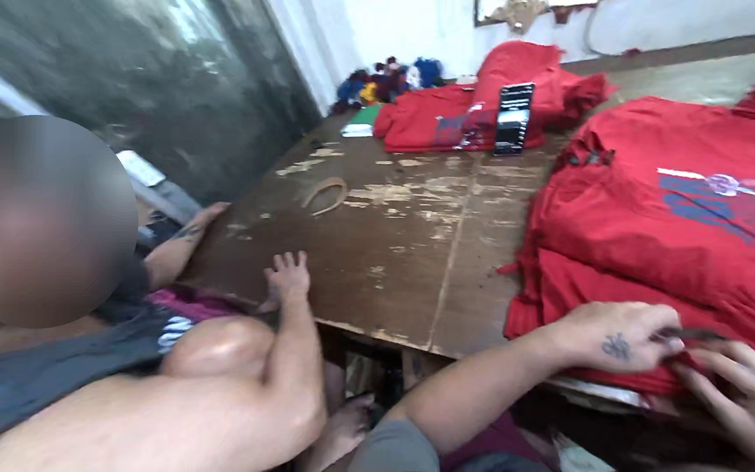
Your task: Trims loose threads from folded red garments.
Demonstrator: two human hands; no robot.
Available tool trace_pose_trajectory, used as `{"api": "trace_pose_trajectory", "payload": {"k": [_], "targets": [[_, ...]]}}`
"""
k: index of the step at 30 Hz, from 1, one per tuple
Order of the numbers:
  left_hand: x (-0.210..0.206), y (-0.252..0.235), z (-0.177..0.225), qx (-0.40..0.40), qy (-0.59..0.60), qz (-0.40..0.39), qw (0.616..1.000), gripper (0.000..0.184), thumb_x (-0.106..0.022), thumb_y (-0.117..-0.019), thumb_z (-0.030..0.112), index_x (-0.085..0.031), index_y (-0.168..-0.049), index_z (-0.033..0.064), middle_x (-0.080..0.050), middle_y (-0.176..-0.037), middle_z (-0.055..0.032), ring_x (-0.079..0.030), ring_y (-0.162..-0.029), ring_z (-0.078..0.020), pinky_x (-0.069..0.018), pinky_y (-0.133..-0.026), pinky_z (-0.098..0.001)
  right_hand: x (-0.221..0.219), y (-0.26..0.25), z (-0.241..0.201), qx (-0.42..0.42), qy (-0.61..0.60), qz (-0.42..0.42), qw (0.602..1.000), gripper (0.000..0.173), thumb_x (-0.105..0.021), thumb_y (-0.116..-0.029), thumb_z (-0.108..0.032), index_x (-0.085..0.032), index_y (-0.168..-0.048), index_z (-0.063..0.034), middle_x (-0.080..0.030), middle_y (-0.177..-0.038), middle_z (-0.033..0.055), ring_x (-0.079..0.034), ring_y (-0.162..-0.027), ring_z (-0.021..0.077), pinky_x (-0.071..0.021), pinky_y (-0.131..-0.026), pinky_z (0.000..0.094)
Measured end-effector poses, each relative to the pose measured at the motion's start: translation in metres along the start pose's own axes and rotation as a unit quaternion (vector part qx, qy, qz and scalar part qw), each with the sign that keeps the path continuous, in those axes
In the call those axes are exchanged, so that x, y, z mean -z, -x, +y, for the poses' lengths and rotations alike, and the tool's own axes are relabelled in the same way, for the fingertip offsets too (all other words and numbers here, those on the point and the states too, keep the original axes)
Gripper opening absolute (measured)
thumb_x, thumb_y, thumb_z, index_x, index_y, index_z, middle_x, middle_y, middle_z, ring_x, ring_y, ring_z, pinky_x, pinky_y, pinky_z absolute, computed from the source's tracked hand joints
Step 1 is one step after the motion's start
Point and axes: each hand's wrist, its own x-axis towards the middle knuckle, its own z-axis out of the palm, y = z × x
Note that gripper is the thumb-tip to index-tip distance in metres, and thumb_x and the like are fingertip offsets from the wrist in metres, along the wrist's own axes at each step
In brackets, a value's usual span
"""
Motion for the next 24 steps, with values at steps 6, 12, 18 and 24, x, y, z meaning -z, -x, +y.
{"api": "trace_pose_trajectory", "payload": {"k": [6,12,18,24], "targets": [[-0.011,-0.020,-0.012,0.144,0.306,0.138,0.931,0.023,-0.057,-0.0919,-0.004,-0.064,-0.113,-0.0053,-0.064,-0.094,-0.0081,-0.058,-0.079,-0.0073,-0.0496,-0.072,-0.0256,-0.001,0.005,0.015,-0.047,-0.340,0.025,0.939,0.045,-0.066,-0.0906,-0.023,-0.053,-0.134,-0.0289,-0.067,-0.107,-0.0145,-0.065,-0.095,-0.0046,-0.0553,-0.080,0.0140],[-0.010,-0.017,-0.014,0.140,0.298,0.088,0.940,0.019,-0.061,-0.0949,0.001,-0.066,-0.112,-0.0037,-0.057,-0.073,0.0009,-0.048,-0.060,-0.0019,-0.0428,-0.058,-0.0199,-0.008,0.011,0.012,-0.021,0.145,0.085,0.985,0.032,-0.056,-0.0942,-0.025,-0.071,-0.104,0.0017,-0.074,-0.093,0.0171,-0.075,-0.081,0.0277,-0.0609,-0.071,0.0439],[-0.011,-0.015,-0.017,0.123,0.229,0.080,0.962,0.019,-0.060,-0.0967,0.006,-0.069,-0.112,-0.0017,-0.061,-0.078,-0.0014,-0.052,-0.066,-0.0035,-0.0463,-0.066,-0.0228,0.054,0.051,0.014,-0.038,0.100,0.024,0.994,0.027,-0.053,-0.0963,-0.019,-0.072,-0.092,-0.0017,-0.072,-0.084,0.0078,-0.068,-0.075,0.0083,-0.0566,-0.073,0.0241],[-0.037,-0.020,-0.033,0.130,0.291,0.063,0.946,0.015,-0.064,-0.0977,0.009,-0.070,-0.112,0.0070,-0.063,-0.073,0.0047,-0.058,-0.066,-0.0027,-0.0513,-0.067,-0.0232,0.042,0.014,-0.022,-0.145,0.062,-0.018,0.987,0.047,-0.058,-0.1014,-0.040,-0.066,-0.127,-0.0012,-0.071,-0.111,0.0163,-0.071,-0.096,0.0259,-0.0588,-0.086,0.0452]]}}
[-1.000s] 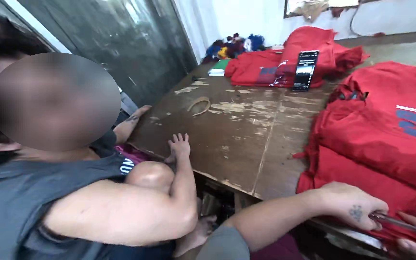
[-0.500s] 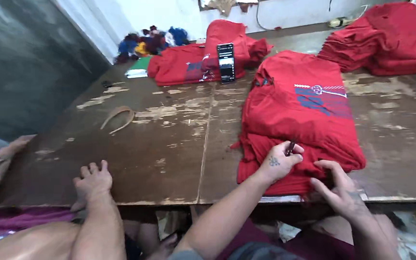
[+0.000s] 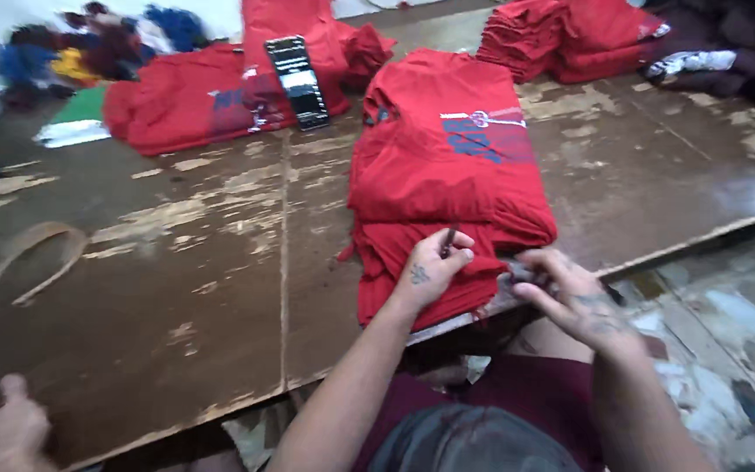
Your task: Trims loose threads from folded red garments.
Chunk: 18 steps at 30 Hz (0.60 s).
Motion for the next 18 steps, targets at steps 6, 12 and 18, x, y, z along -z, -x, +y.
{"api": "trace_pose_trajectory", "payload": {"k": [6,12,18], "targets": [[0.009,0.007,0.003,-0.010,-0.070,-0.024,0.997,0.022,-0.064,-0.0973,0.014,-0.068,-0.118,0.0073,-0.061,-0.073,0.0082,-0.054,-0.064,0.0004,-0.0466,-0.065,-0.0195,-0.044,-0.018,0.007,0.066,0.030,0.088,0.993,0.022,-0.060,-0.0958,-0.010,-0.075,-0.108,0.0004,-0.077,-0.101,0.0153,-0.077,-0.092,0.0287,-0.0616,-0.084,0.0429],[0.004,0.019,0.009,-0.014,-0.076,-0.027,0.997,0.024,-0.059,-0.0975,0.008,-0.066,-0.120,0.0021,-0.069,-0.091,-0.0015,-0.062,-0.078,-0.0043,-0.0528,-0.075,-0.0242,0.001,0.018,0.012,0.047,0.077,0.020,0.996,0.019,-0.057,-0.0987,-0.013,-0.073,-0.100,-0.0028,-0.073,-0.086,0.0141,-0.073,-0.075,0.0284,-0.0608,-0.068,0.0470],[0.011,0.006,0.025,0.011,-0.029,0.028,0.999,0.022,-0.056,-0.0982,0.005,-0.067,-0.117,0.0000,-0.062,-0.075,0.0030,-0.049,-0.057,-0.0012,-0.0397,-0.053,-0.0197,-0.040,-0.026,-0.025,0.103,0.073,0.085,0.988,0.041,-0.065,-0.0956,-0.044,-0.072,-0.115,-0.0089,-0.068,-0.126,0.0194,-0.065,-0.120,0.0383,-0.0513,-0.102,0.0560]]}}
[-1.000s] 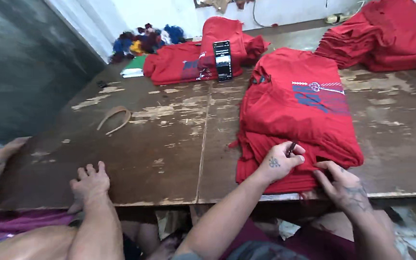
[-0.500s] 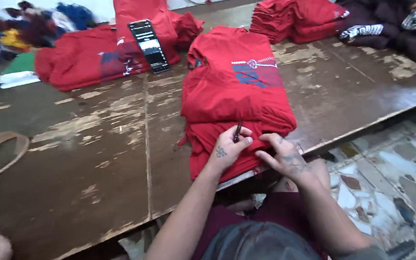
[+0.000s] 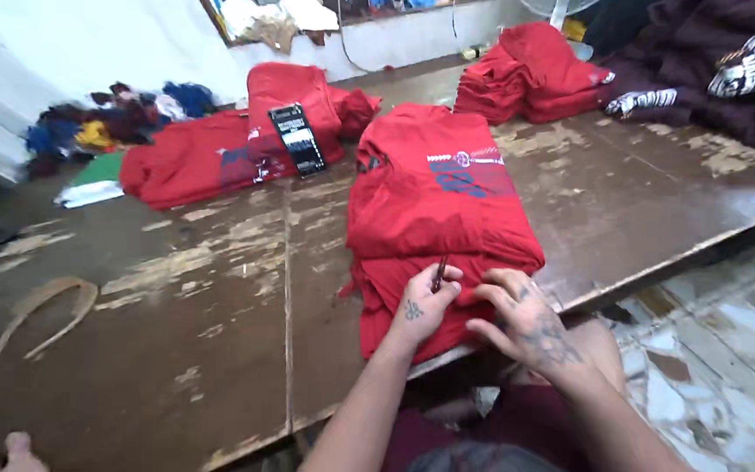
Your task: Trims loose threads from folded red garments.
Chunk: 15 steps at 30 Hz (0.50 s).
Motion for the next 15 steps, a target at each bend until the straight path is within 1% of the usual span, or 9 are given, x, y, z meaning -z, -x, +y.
{"api": "trace_pose_trajectory", "payload": {"k": [2,4,7,8,10,11,12,13,15], "targets": [[-0.001,0.001,-0.005,0.015,-0.003,-0.003,1.000,0.020,-0.057,-0.0988,0.006,-0.069,-0.114,0.0009,-0.063,-0.076,0.0027,-0.049,-0.058,-0.0013,-0.0407,-0.055,-0.0199,-0.025,-0.001,0.005,0.023,0.002,0.043,0.999,0.027,-0.065,-0.0967,-0.033,-0.075,-0.106,-0.0094,-0.072,-0.120,0.0172,-0.067,-0.116,0.0377,-0.0517,-0.101,0.0566],[-0.001,0.003,-0.008,0.018,-0.007,-0.004,1.000,0.019,-0.058,-0.0989,0.007,-0.070,-0.112,0.0024,-0.061,-0.072,0.0046,-0.048,-0.057,-0.0005,-0.0402,-0.055,-0.0191,-0.023,0.005,0.013,0.036,-0.044,0.089,0.994,0.018,-0.062,-0.0993,-0.021,-0.075,-0.101,-0.0097,-0.073,-0.114,0.0133,-0.067,-0.117,0.0328,-0.0507,-0.104,0.0511],[0.000,0.008,-0.014,0.019,0.001,-0.010,1.000,0.018,-0.058,-0.1000,0.009,-0.070,-0.114,0.0049,-0.061,-0.069,0.0062,-0.047,-0.055,0.0003,-0.0389,-0.054,-0.0185,0.020,0.019,0.023,0.057,-0.218,0.037,0.974,0.024,-0.056,-0.1043,-0.024,-0.070,-0.095,-0.0074,-0.072,-0.107,0.0097,-0.063,-0.121,0.0232,-0.0477,-0.109,0.0402],[-0.001,0.009,-0.017,0.019,0.010,-0.012,1.000,0.019,-0.058,-0.1000,0.009,-0.070,-0.115,0.0061,-0.061,-0.068,0.0066,-0.046,-0.055,0.0005,-0.0386,-0.053,-0.0180,0.036,0.024,0.027,0.064,-0.294,-0.014,0.954,0.029,-0.053,-0.1059,-0.028,-0.067,-0.091,-0.0075,-0.070,-0.099,0.0074,-0.065,-0.112,0.0179,-0.0500,-0.104,0.0363],[-0.004,0.009,-0.019,0.016,0.027,-0.011,0.999,0.018,-0.060,-0.0994,0.008,-0.069,-0.115,0.0073,-0.059,-0.067,0.0072,-0.045,-0.053,0.0006,-0.0376,-0.051,-0.0174,0.061,0.031,0.033,0.061,-0.371,-0.107,0.921,0.044,-0.047,-0.1088,-0.039,-0.065,-0.085,-0.0066,-0.067,-0.083,0.0042,-0.067,-0.086,0.0108,-0.0555,-0.083,0.0312],[-0.005,0.009,-0.020,0.014,0.033,-0.011,0.999,0.018,-0.060,-0.0992,0.008,-0.070,-0.114,0.0077,-0.059,-0.067,0.0071,-0.045,-0.053,0.0003,-0.0376,-0.051,-0.0174,0.068,0.033,0.031,0.039,-0.338,-0.125,0.932,0.049,-0.044,-0.1091,-0.043,-0.066,-0.090,-0.0038,-0.067,-0.080,0.0057,-0.066,-0.079,0.0106,-0.0557,-0.076,0.0305],[-0.006,0.008,-0.021,0.009,0.036,-0.012,0.999,0.018,-0.061,-0.0989,0.008,-0.069,-0.115,0.0080,-0.059,-0.067,0.0071,-0.046,-0.053,0.0002,-0.0379,-0.051,-0.0173,0.069,0.032,0.028,0.003,-0.264,-0.123,0.957,0.051,-0.045,-0.1079,-0.046,-0.070,-0.103,-0.0016,-0.070,-0.087,0.0090,-0.068,-0.080,0.0131,-0.0574,-0.076,0.0326],[-0.007,0.007,-0.023,0.003,0.038,-0.014,0.999,0.018,-0.062,-0.0984,0.008,-0.069,-0.115,0.0084,-0.060,-0.068,0.0067,-0.047,-0.054,0.0000,-0.0384,-0.052,-0.0175,0.063,0.030,0.025,-0.040,-0.190,-0.105,0.975,0.052,-0.049,-0.1055,-0.048,-0.070,-0.117,-0.0023,-0.072,-0.094,0.0105,-0.069,-0.084,0.0162,-0.0584,-0.079,0.0359],[-0.008,0.007,-0.025,-0.005,0.039,-0.016,0.999,0.020,-0.063,-0.0969,0.008,-0.068,-0.116,0.0080,-0.062,-0.072,0.0051,-0.050,-0.057,-0.0012,-0.0409,-0.054,-0.0182,0.033,0.028,0.025,-0.111,-0.114,-0.053,0.986,0.055,-0.061,-0.0990,-0.047,-0.067,-0.127,-0.0001,-0.071,-0.105,0.0145,-0.069,-0.094,0.0237,-0.0573,-0.087,0.0436]]}}
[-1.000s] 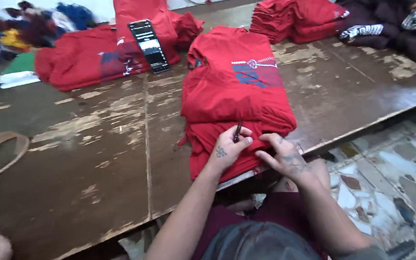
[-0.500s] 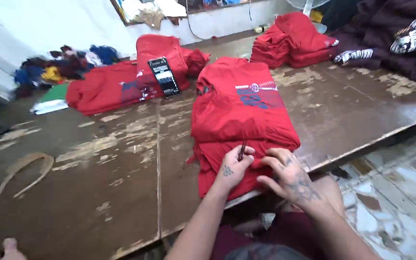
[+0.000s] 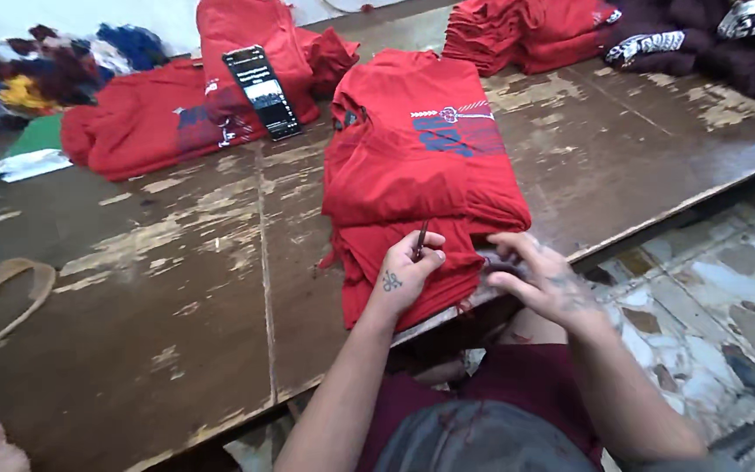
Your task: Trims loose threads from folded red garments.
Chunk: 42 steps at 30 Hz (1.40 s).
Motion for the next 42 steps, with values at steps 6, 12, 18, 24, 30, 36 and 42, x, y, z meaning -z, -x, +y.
{"api": "trace_pose_trajectory", "payload": {"k": [6,12,18,24,30,36,42], "targets": [[0.007,0.002,0.003,-0.032,-0.165,-0.025,0.985,0.025,-0.060,-0.0985,0.018,-0.068,-0.120,0.0066,-0.067,-0.081,0.0052,-0.061,-0.072,-0.0014,-0.0509,-0.070,-0.0217,-0.030,-0.006,0.010,0.049,0.045,0.055,0.996,0.021,-0.061,-0.0981,-0.012,-0.076,-0.105,0.0007,-0.077,-0.096,0.0149,-0.076,-0.089,0.0274,-0.0612,-0.084,0.0422],[0.006,0.015,0.017,-0.156,-0.472,-0.090,0.863,0.042,-0.048,-0.1039,0.039,-0.064,-0.135,0.0169,-0.073,-0.106,-0.0072,-0.072,-0.088,-0.0248,-0.0574,-0.070,-0.0497,-0.005,0.018,0.003,0.089,0.121,0.067,0.986,0.021,-0.057,-0.0995,-0.014,-0.075,-0.098,-0.0046,-0.074,-0.086,0.0118,-0.074,-0.078,0.0254,-0.0610,-0.071,0.0403],[-0.012,0.019,0.036,-0.364,-0.539,-0.085,0.755,0.026,-0.056,-0.0990,0.021,-0.075,-0.116,0.0160,-0.069,-0.086,-0.0052,-0.069,-0.076,-0.0243,-0.0547,-0.059,-0.0400,-0.011,0.025,-0.005,0.070,0.126,0.134,0.980,0.018,-0.063,-0.0937,-0.019,-0.074,-0.084,-0.0073,-0.069,-0.077,0.0090,-0.070,-0.070,0.0213,-0.0576,-0.063,0.0354],[-0.012,0.021,0.045,-0.386,-0.562,-0.079,0.727,0.025,-0.056,-0.0978,0.018,-0.075,-0.114,0.0145,-0.067,-0.080,-0.0057,-0.067,-0.069,-0.0248,-0.0504,-0.054,-0.0387,-0.016,0.018,-0.010,0.087,0.110,0.152,0.978,0.018,-0.062,-0.0921,-0.016,-0.071,-0.081,-0.0057,-0.068,-0.074,0.0092,-0.068,-0.069,0.0212,-0.0564,-0.062,0.0345],[-0.010,0.020,0.031,-0.346,-0.583,-0.043,0.734,0.026,-0.056,-0.0969,0.016,-0.076,-0.113,0.0152,-0.070,-0.084,-0.0068,-0.069,-0.070,-0.0256,-0.0533,-0.054,-0.0404,-0.023,0.017,-0.022,0.162,-0.066,0.113,0.978,0.021,-0.060,-0.0980,-0.017,-0.070,-0.087,-0.0025,-0.070,-0.081,0.0121,-0.069,-0.078,0.0184,-0.0565,-0.073,0.0280],[0.025,0.020,0.027,-0.072,-0.420,-0.119,0.897,0.044,-0.064,-0.0970,0.042,-0.066,-0.121,0.0062,-0.070,-0.087,-0.0128,-0.068,-0.077,-0.0300,-0.0542,-0.071,-0.0545,-0.003,0.031,-0.017,0.167,-0.054,-0.086,0.981,0.031,-0.054,-0.1059,-0.028,-0.072,-0.112,-0.0027,-0.076,-0.097,0.0115,-0.074,-0.089,0.0224,-0.0592,-0.085,0.0383],[0.088,-0.005,0.100,-0.230,-0.025,0.361,0.903,0.013,-0.059,-0.1019,0.011,-0.051,-0.096,0.0038,-0.054,-0.068,0.0005,-0.053,-0.053,-0.0065,-0.0519,-0.052,-0.0232,-0.023,-0.012,-0.038,0.259,-0.023,-0.092,0.961,0.036,-0.055,-0.1033,-0.039,-0.071,-0.092,-0.0085,-0.071,-0.092,0.0114,-0.069,-0.092,0.0291,-0.0519,-0.094,0.0487]]}}
